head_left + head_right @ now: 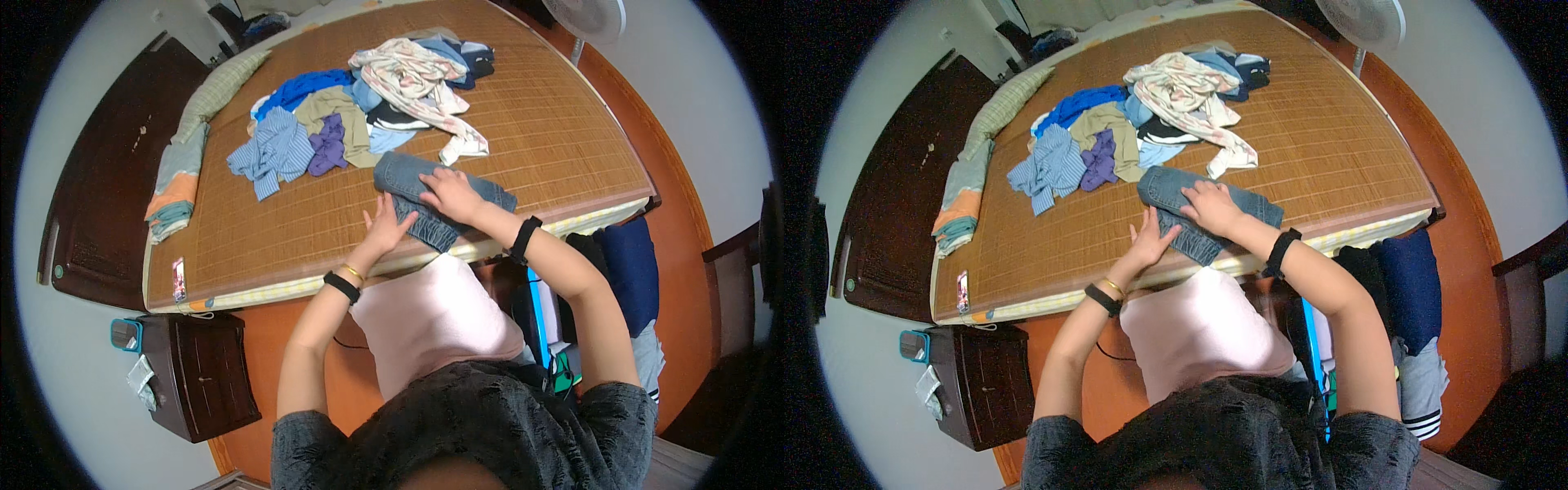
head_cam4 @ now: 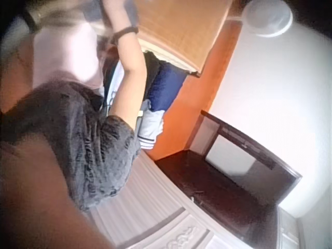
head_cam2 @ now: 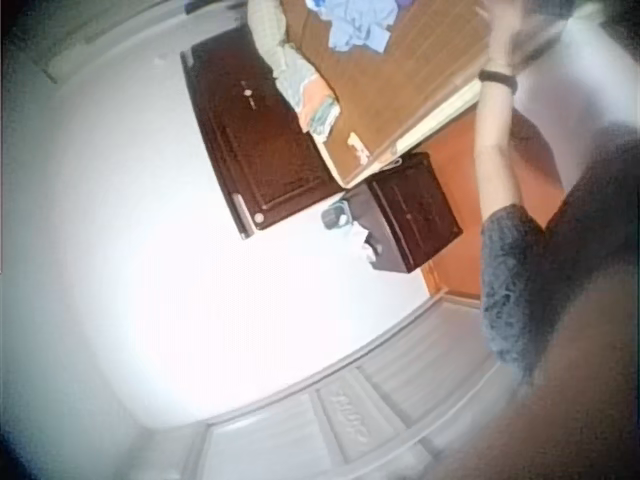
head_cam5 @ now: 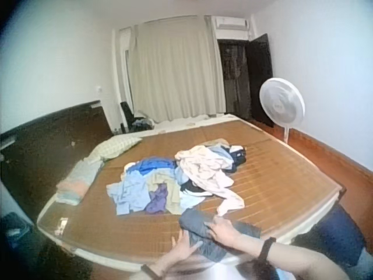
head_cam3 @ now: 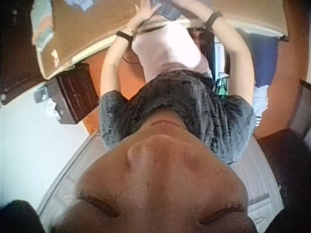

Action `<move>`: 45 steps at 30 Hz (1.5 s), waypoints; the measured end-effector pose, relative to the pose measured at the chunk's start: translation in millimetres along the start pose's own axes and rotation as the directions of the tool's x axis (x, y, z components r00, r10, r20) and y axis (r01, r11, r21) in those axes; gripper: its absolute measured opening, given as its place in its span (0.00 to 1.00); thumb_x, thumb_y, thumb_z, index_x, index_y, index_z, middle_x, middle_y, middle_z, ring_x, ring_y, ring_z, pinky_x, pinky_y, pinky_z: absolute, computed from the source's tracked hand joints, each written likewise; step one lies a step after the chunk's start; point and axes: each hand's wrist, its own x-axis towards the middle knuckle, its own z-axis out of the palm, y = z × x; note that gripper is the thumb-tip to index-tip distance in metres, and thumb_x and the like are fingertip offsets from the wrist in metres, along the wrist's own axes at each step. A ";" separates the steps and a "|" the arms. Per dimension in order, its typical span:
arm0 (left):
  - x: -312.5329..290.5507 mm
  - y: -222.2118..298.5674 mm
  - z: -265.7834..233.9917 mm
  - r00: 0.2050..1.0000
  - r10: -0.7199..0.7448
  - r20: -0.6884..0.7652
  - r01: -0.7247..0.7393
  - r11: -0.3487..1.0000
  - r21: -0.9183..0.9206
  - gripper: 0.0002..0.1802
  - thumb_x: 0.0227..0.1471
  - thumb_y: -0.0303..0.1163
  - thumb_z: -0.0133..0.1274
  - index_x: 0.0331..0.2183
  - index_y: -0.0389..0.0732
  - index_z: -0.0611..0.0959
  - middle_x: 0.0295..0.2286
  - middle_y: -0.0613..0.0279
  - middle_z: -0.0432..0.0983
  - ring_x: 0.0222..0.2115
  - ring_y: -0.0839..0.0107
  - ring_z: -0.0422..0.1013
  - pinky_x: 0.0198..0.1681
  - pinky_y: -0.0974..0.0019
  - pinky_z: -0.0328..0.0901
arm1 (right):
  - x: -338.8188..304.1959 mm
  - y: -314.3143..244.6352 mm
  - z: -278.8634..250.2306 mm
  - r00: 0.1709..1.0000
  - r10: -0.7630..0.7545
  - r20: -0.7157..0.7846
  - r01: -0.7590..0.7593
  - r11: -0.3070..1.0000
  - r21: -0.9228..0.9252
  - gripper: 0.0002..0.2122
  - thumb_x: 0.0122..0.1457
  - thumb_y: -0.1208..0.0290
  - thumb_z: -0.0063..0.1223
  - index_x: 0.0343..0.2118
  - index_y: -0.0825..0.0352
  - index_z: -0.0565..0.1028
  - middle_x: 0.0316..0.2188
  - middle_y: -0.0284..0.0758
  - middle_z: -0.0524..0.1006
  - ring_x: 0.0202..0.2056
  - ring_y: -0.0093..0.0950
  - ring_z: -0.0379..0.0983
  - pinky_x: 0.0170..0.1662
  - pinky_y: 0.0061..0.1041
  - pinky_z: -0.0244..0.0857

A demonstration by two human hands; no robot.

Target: The person folds a shirt, a pair of jeans, a long-sleeved infant garment, and another pair of denim pants on a bed, placing each folded item into a storage bin.

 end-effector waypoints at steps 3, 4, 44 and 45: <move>0.7 -1.9 -7.7 0.996 -0.029 0.086 0.018 0.993 0.118 0.59 0.45 0.71 0.38 0.60 0.30 0.45 0.61 0.44 0.33 0.63 0.53 0.29 0.61 0.42 0.27 | 7.3 22.0 -6.7 0.995 0.103 -0.015 -0.103 0.994 -0.023 0.33 0.43 0.64 0.62 0.55 0.55 0.63 0.46 0.44 0.68 0.49 0.44 0.64 0.51 0.44 0.58; -0.4 -4.5 -10.0 0.995 -0.040 0.096 0.029 0.993 0.115 0.59 0.45 0.71 0.38 0.60 0.30 0.45 0.61 0.44 0.33 0.63 0.53 0.29 0.61 0.42 0.27 | 10.8 24.0 -12.4 0.964 0.256 0.076 -0.253 0.966 -0.043 0.39 0.41 0.59 0.65 0.58 0.55 0.59 0.50 0.44 0.67 0.52 0.44 0.63 0.52 0.46 0.57; -2.6 -20.7 -19.5 0.949 0.118 0.294 -0.222 0.911 0.349 0.59 0.42 0.58 0.57 0.62 0.48 0.38 0.62 0.52 0.23 0.62 0.53 0.21 0.60 0.43 0.23 | -411.3 -136.3 -289.9 0.576 0.799 -0.174 -0.788 0.599 0.143 0.25 0.40 0.68 0.63 0.43 0.67 0.68 0.32 0.38 0.73 0.37 0.31 0.71 0.42 0.27 0.64; -3.3 -22.8 -21.2 0.951 0.105 0.291 -0.210 0.910 0.358 0.59 0.42 0.57 0.56 0.62 0.48 0.38 0.62 0.52 0.23 0.62 0.53 0.21 0.60 0.42 0.23 | -432.6 -135.4 -290.8 0.547 0.828 -0.123 -0.810 0.560 0.173 0.25 0.39 0.66 0.64 0.42 0.67 0.68 0.33 0.36 0.72 0.37 0.30 0.70 0.41 0.26 0.63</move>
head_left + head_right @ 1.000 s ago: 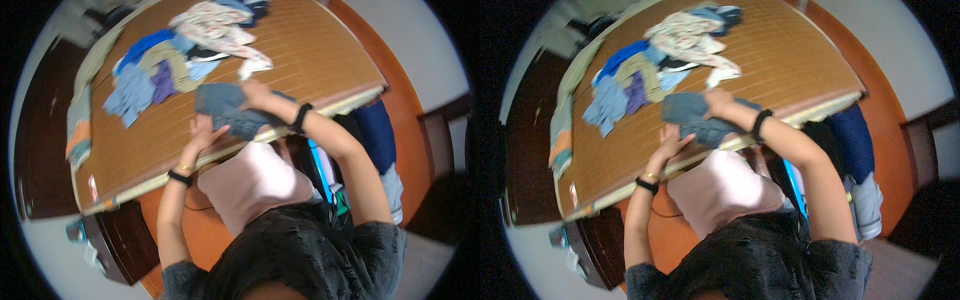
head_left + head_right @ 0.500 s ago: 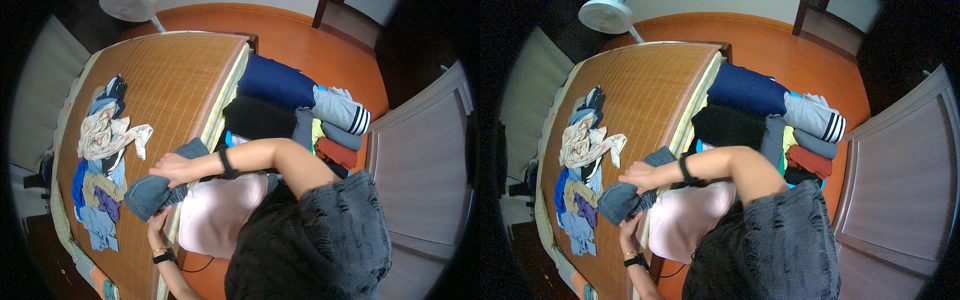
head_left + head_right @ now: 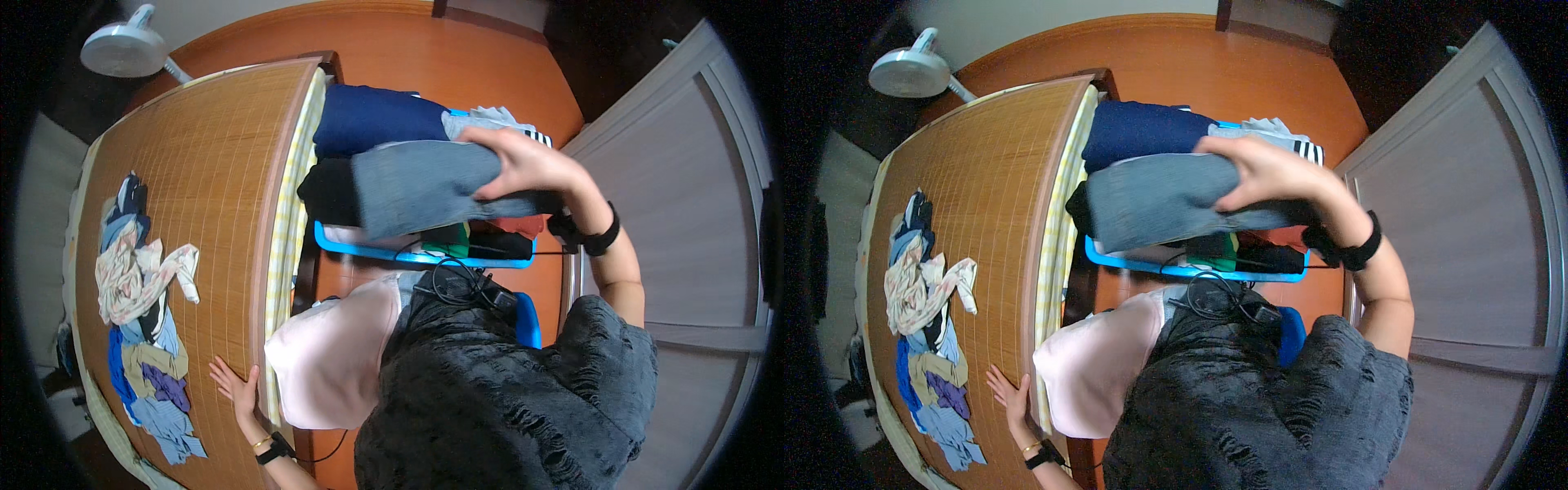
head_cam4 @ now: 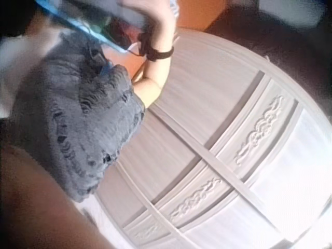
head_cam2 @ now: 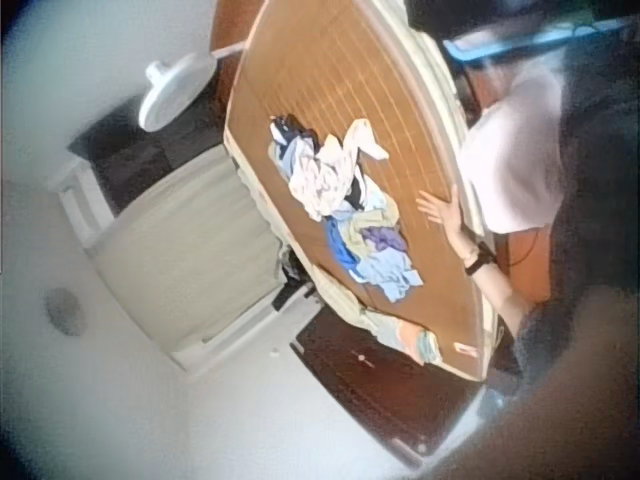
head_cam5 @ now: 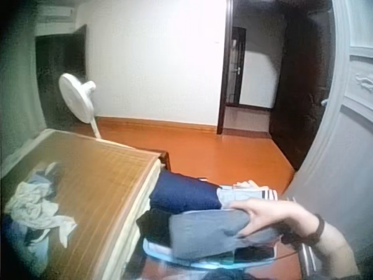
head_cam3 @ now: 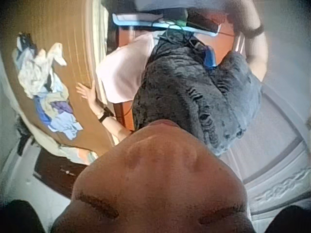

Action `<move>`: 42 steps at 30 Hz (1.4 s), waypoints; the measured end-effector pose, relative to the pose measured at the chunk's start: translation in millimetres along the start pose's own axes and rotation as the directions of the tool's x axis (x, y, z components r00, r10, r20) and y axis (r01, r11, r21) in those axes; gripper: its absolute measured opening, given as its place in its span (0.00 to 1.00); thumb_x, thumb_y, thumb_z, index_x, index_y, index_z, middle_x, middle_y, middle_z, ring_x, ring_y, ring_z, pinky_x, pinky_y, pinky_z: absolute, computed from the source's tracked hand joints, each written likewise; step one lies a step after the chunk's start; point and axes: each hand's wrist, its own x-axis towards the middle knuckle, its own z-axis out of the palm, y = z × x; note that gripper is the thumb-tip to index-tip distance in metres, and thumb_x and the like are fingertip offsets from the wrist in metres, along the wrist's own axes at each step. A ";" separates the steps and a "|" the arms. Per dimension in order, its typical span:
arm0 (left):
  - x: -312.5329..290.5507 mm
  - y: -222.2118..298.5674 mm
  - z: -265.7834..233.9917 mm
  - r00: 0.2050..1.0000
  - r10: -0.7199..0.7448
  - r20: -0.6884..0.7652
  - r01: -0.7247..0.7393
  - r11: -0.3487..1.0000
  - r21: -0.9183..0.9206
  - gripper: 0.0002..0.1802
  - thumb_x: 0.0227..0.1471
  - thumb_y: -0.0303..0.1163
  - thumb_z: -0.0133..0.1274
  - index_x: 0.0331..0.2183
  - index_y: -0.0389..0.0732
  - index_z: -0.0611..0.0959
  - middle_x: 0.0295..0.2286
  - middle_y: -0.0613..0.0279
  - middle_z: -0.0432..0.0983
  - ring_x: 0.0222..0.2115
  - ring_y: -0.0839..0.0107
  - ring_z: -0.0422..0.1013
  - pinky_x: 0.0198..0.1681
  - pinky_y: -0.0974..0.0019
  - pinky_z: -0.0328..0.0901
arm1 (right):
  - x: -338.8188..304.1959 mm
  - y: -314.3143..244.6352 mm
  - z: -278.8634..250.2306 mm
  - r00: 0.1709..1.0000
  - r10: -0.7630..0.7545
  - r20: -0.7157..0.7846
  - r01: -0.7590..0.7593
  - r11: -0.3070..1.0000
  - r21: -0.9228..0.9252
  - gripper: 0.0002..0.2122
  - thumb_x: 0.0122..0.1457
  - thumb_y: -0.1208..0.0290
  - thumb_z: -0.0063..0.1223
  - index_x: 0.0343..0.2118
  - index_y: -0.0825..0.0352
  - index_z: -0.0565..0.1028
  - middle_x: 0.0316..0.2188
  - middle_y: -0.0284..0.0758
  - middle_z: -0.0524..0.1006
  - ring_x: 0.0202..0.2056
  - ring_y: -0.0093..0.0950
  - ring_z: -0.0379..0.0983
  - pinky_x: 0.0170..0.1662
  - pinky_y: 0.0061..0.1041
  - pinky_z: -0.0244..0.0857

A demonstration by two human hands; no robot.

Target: The person folds a shirt, a pair of jeans, a long-sleeved infant garment, and another pair of denim pants on a bed, placing each folded item into a storage bin.

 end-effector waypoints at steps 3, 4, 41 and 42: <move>-1.2 4.8 -1.8 1.000 -0.007 0.006 0.007 1.000 0.008 0.59 0.43 0.57 0.56 0.62 0.48 0.38 0.62 0.52 0.23 0.62 0.53 0.21 0.60 0.42 0.23 | -18.7 62.1 1.5 0.968 0.207 0.145 -0.222 0.970 0.103 0.27 0.38 0.63 0.67 0.42 0.67 0.69 0.33 0.35 0.71 0.38 0.26 0.68 0.41 0.23 0.62; 2.0 10.0 -1.6 1.000 -0.005 0.008 0.005 1.000 0.011 0.59 0.43 0.58 0.56 0.62 0.48 0.38 0.62 0.52 0.23 0.62 0.53 0.21 0.60 0.42 0.23 | -25.6 93.4 11.4 0.937 0.296 0.185 -0.326 0.932 0.160 0.27 0.38 0.62 0.67 0.42 0.68 0.69 0.32 0.35 0.71 0.38 0.26 0.67 0.42 0.22 0.62; 0.5 20.3 4.0 0.999 0.034 -0.031 -0.033 0.999 0.036 0.62 0.37 0.72 0.49 0.62 0.47 0.42 0.61 0.45 0.24 0.62 0.47 0.21 0.59 0.41 0.23 | 46.4 113.9 143.3 0.856 0.149 -0.496 -0.378 0.835 -0.401 0.41 0.43 0.83 0.53 0.62 0.52 0.52 0.58 0.47 0.56 0.59 0.50 0.49 0.59 0.46 0.45; -0.2 16.5 5.7 0.999 0.037 -0.028 -0.036 0.998 0.052 0.63 0.36 0.73 0.48 0.62 0.47 0.42 0.61 0.46 0.24 0.62 0.47 0.21 0.59 0.40 0.24 | 63.2 85.6 148.4 0.888 -0.017 -0.459 -0.168 0.918 -0.358 0.39 0.44 0.83 0.53 0.62 0.55 0.53 0.58 0.48 0.56 0.59 0.50 0.49 0.61 0.43 0.43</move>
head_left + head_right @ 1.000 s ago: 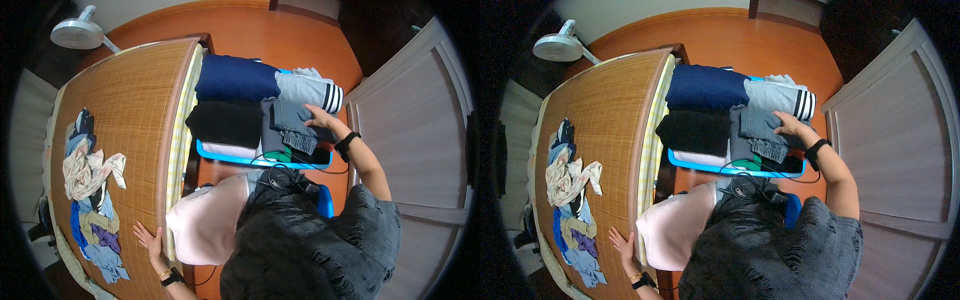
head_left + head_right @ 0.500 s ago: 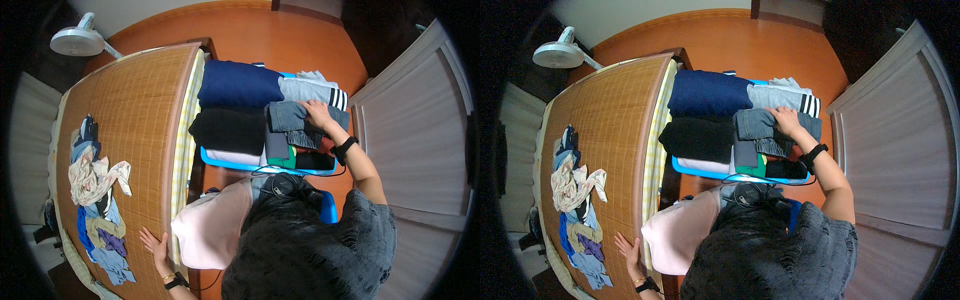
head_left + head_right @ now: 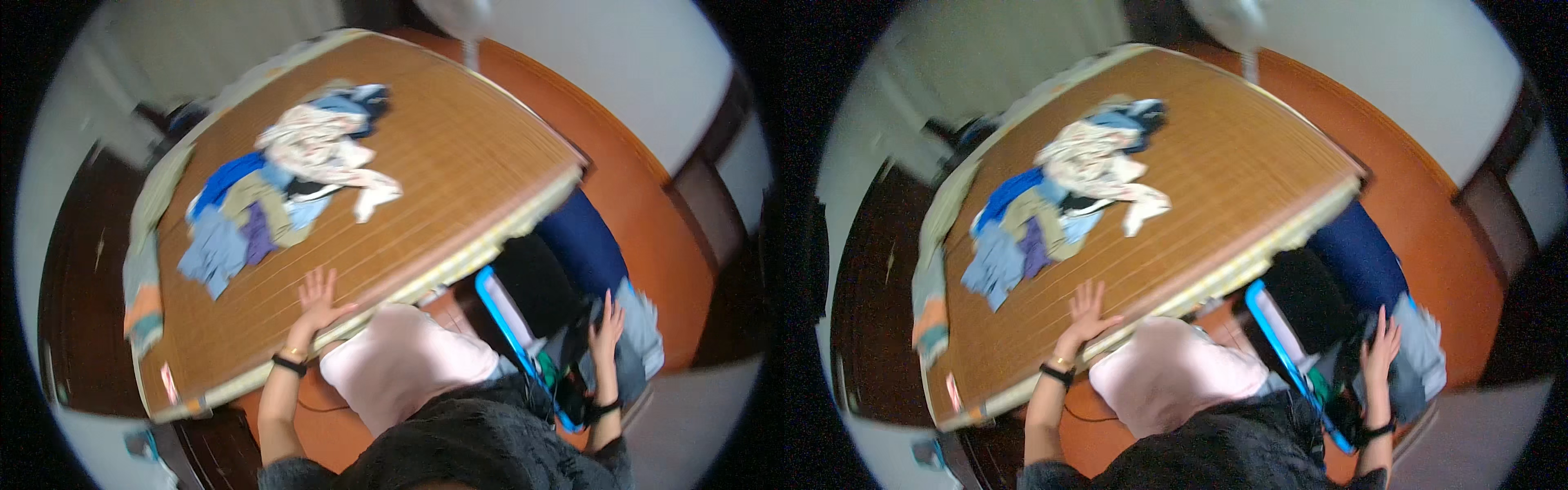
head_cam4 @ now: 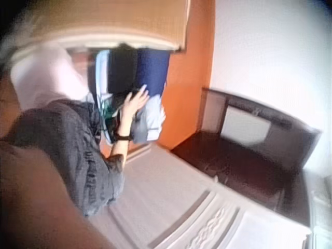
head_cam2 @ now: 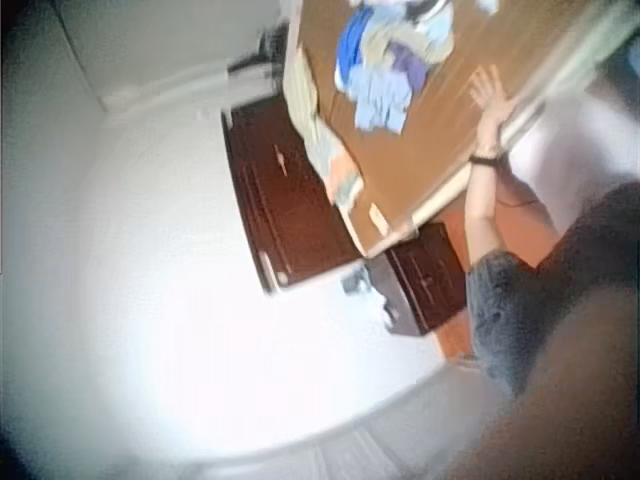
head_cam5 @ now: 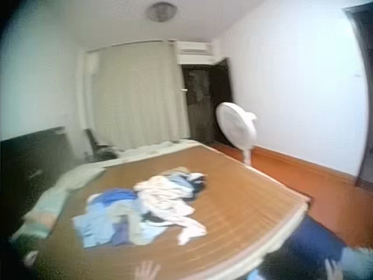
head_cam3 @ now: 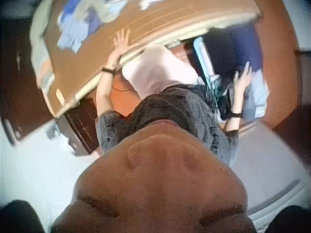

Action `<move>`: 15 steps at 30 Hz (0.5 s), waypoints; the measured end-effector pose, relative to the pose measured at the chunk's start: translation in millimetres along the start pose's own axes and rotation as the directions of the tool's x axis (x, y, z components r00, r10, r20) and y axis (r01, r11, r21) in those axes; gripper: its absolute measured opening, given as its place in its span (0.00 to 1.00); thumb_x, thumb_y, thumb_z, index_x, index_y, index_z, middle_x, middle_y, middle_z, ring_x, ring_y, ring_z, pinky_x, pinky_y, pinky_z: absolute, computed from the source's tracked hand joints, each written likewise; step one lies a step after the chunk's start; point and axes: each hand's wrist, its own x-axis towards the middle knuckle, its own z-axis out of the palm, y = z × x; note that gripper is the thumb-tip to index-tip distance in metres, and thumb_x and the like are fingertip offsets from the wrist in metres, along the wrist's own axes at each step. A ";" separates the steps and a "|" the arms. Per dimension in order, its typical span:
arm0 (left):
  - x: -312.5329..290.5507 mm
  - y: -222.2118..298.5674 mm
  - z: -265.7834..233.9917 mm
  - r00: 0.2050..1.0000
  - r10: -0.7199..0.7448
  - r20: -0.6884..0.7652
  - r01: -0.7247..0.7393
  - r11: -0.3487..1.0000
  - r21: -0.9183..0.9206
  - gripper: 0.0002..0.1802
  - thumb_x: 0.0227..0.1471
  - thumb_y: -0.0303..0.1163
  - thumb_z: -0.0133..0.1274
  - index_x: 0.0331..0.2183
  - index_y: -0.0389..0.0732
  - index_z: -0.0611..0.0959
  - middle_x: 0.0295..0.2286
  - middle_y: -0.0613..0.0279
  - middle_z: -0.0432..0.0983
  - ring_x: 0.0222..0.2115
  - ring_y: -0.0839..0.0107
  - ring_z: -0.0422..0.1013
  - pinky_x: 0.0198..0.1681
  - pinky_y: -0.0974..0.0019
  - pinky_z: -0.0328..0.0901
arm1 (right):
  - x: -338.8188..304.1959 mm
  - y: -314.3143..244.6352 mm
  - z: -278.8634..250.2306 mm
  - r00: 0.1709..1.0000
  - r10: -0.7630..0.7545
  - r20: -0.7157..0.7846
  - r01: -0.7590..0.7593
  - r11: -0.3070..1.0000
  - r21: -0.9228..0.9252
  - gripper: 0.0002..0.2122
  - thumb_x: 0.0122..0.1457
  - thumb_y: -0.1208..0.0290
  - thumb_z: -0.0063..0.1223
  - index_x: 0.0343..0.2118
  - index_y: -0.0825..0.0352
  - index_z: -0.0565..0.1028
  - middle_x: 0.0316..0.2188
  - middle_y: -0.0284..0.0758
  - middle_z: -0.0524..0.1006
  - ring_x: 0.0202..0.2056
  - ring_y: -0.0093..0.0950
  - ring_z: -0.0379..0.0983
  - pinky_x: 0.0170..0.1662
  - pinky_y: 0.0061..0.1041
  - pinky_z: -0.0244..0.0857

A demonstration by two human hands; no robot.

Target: The person folds a shirt, a pair of jeans, a long-sleeved infant garment, and another pair of denim pants on a bed, placing each folded item into a storage bin.

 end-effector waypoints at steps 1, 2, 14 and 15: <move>0.2 -1.1 0.6 1.000 -0.001 -0.003 0.001 1.000 -0.014 0.63 0.36 0.74 0.47 0.62 0.48 0.42 0.61 0.46 0.24 0.62 0.47 0.21 0.60 0.40 0.24 | 13.3 -38.7 -5.9 0.994 -0.105 0.037 0.101 0.989 0.106 0.37 0.45 0.82 0.53 0.61 0.58 0.55 0.57 0.48 0.56 0.59 0.49 0.49 0.61 0.40 0.43; -3.2 -3.8 0.3 1.000 0.004 -0.004 -0.004 1.000 -0.019 0.63 0.36 0.75 0.46 0.62 0.48 0.42 0.61 0.46 0.25 0.62 0.47 0.20 0.60 0.40 0.25 | 24.1 -74.5 -6.0 0.973 -0.223 0.068 0.204 0.956 0.212 0.35 0.46 0.82 0.53 0.60 0.59 0.56 0.57 0.49 0.56 0.59 0.49 0.50 0.61 0.40 0.43; -10.1 -5.5 2.8 0.997 -0.035 0.067 0.043 0.993 -0.112 0.66 0.32 0.79 0.43 0.62 0.49 0.40 0.61 0.47 0.22 0.61 0.47 0.16 0.58 0.39 0.21 | 155.9 -338.3 136.8 0.609 -0.761 0.225 0.233 0.442 0.866 0.17 0.54 0.74 0.50 0.47 0.69 0.70 0.56 0.49 0.59 0.55 0.44 0.60 0.55 0.34 0.58; -9.4 -6.3 3.8 0.998 -0.042 0.047 0.048 0.992 -0.114 0.66 0.32 0.79 0.43 0.62 0.49 0.40 0.61 0.47 0.22 0.61 0.47 0.16 0.58 0.39 0.21 | 169.9 -357.8 160.4 0.626 -0.730 0.275 0.111 0.433 0.895 0.16 0.53 0.74 0.50 0.46 0.70 0.71 0.55 0.49 0.60 0.53 0.45 0.61 0.54 0.34 0.59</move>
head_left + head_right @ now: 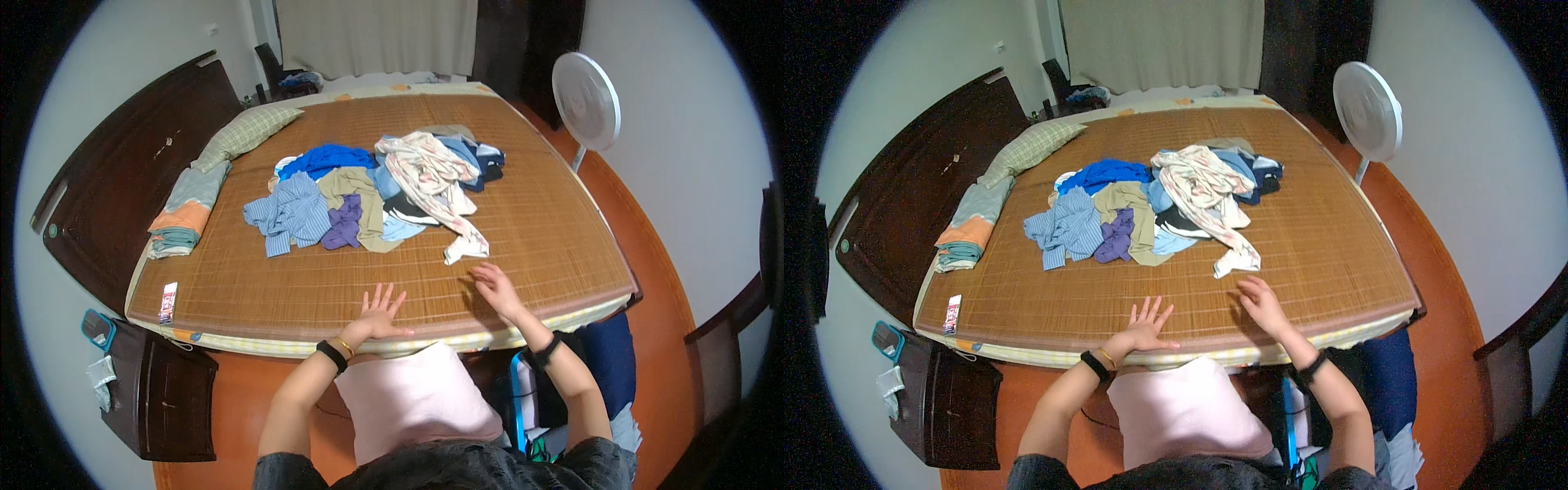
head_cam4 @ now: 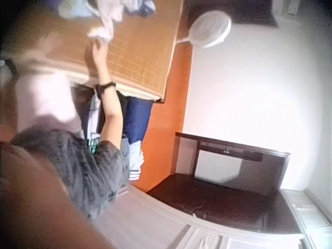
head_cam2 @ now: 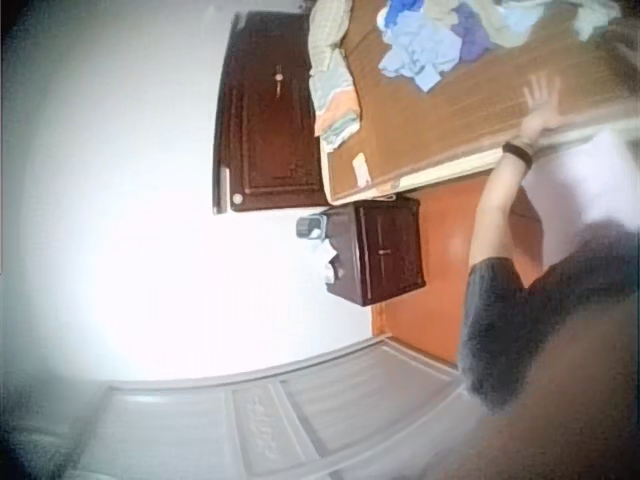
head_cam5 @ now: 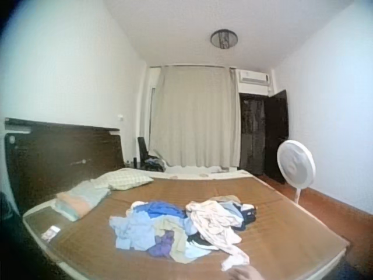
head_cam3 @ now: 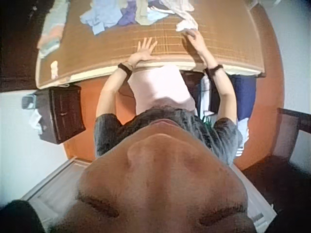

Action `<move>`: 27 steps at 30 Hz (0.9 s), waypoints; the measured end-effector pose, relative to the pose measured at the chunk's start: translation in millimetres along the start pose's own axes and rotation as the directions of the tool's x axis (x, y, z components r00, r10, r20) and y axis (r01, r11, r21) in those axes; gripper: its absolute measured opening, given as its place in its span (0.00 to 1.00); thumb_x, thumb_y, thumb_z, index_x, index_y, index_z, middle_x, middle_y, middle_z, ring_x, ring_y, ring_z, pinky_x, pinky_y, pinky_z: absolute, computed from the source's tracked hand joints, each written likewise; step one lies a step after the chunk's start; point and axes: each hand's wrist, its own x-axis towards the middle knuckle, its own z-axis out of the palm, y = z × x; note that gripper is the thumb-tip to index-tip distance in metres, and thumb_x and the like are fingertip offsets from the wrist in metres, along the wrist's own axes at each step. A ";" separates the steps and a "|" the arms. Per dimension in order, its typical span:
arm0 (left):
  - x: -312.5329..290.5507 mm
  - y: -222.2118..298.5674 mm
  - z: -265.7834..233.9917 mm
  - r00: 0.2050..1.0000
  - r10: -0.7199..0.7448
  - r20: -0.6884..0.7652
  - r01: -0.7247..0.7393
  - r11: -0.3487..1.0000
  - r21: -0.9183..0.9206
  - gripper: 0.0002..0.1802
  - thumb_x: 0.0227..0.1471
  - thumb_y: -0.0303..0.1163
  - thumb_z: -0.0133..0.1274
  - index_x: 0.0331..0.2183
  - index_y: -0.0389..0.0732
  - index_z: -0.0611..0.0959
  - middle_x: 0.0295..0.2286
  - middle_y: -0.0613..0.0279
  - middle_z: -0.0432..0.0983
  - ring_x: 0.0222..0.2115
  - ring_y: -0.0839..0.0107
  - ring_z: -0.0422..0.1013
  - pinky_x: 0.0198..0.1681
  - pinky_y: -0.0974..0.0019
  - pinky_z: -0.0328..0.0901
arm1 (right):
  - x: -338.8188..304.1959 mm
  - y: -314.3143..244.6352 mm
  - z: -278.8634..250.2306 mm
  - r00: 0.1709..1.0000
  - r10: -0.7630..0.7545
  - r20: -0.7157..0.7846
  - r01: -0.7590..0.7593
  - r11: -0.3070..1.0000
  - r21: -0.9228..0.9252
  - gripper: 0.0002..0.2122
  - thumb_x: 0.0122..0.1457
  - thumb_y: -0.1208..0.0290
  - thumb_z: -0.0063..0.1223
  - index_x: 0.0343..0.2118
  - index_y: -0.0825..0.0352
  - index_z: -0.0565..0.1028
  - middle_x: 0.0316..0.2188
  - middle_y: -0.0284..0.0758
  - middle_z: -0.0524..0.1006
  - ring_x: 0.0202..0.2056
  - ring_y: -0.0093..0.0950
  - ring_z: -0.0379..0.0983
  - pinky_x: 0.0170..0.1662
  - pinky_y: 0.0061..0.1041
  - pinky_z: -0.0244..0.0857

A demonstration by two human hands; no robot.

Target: The person folds a shirt, a pair of jeans, a long-sleeved infant garment, and another pair of denim pants on a bed, placing each folded item into a storage bin.

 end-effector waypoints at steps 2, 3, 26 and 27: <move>6.4 0.3 3.8 1.000 0.011 0.023 -0.011 1.000 0.009 0.66 0.32 0.79 0.43 0.62 0.50 0.40 0.61 0.47 0.21 0.61 0.48 0.16 0.58 0.39 0.20 | 58.1 43.3 1.7 0.998 -0.044 -0.036 0.036 0.978 -0.205 0.19 0.52 0.74 0.50 0.49 0.68 0.69 0.55 0.48 0.60 0.53 0.45 0.61 0.54 0.36 0.58; 11.4 -3.2 9.9 1.000 0.025 0.010 -0.025 1.000 0.016 0.66 0.32 0.79 0.43 0.62 0.51 0.39 0.61 0.48 0.21 0.61 0.49 0.16 0.58 0.40 0.20 | 81.1 56.8 4.6 0.995 -0.077 -0.063 0.046 0.919 -0.392 0.21 0.51 0.73 0.51 0.51 0.66 0.68 0.55 0.47 0.61 0.53 0.45 0.61 0.54 0.38 0.58; 9.3 -6.4 4.8 0.980 -0.020 -0.197 -0.029 0.970 -0.242 0.50 0.45 0.59 0.52 0.62 0.51 0.49 0.62 0.52 0.37 0.62 0.48 0.32 0.60 0.40 0.31 | -103.1 -106.9 69.4 0.579 -0.486 0.655 0.440 0.862 0.251 0.13 0.39 0.82 0.39 0.28 0.72 0.76 0.26 0.44 0.77 0.30 0.37 0.75 0.38 0.33 0.68; 9.8 -8.8 4.8 0.895 -0.004 -0.445 -0.183 0.908 -0.376 0.51 0.44 0.52 0.56 0.62 0.50 0.47 0.61 0.49 0.37 0.62 0.48 0.35 0.61 0.44 0.35 | -110.3 -113.7 59.3 0.594 -0.454 0.664 0.324 0.891 0.319 0.12 0.40 0.82 0.38 0.27 0.72 0.75 0.24 0.44 0.76 0.28 0.36 0.74 0.36 0.32 0.67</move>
